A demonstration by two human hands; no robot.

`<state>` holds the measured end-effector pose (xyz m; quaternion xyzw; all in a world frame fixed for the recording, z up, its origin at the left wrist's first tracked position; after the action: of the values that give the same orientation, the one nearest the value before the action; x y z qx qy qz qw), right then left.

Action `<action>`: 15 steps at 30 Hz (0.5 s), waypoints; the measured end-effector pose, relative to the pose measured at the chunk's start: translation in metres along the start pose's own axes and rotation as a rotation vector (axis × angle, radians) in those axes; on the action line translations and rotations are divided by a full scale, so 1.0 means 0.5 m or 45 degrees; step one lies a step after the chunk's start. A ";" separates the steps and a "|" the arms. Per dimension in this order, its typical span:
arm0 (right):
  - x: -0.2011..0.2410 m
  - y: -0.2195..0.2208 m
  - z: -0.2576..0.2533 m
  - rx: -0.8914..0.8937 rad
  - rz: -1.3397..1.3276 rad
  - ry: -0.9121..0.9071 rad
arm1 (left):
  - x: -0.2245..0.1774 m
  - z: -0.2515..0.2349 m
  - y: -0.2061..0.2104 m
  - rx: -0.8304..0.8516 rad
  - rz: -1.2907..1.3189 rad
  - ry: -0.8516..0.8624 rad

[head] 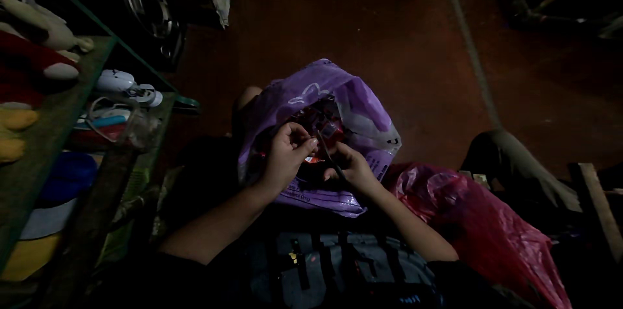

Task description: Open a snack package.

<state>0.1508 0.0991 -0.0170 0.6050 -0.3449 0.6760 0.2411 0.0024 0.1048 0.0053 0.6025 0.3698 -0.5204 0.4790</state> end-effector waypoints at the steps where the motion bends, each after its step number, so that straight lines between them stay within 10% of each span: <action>1: -0.001 -0.003 0.001 -0.019 -0.018 -0.012 | 0.001 0.000 -0.002 -0.008 -0.014 -0.006; 6: 0.011 -0.023 0.012 -0.175 -0.025 -0.148 | 0.004 0.000 -0.011 -0.009 -0.262 -0.121; 11: 0.040 -0.056 0.044 -0.472 -0.066 -0.343 | -0.007 -0.007 0.062 0.356 -1.490 -0.159; 15: 0.048 -0.065 0.058 -0.534 -0.059 -0.459 | 0.028 -0.009 0.072 0.518 -1.855 -0.405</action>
<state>0.1902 0.0956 0.0131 0.6601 -0.5007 0.4654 0.3114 0.0402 0.0989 -0.0015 0.2013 0.4967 -0.8423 -0.0573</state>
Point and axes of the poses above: each hand's wrist, its own z-axis away from the middle knuckle, its own y-axis out of the palm, x = y × z, the point moved 10 cm from there along -z, towards the middle knuckle, and after that the axes turned 15 degrees about x, right-handed, at the moved point
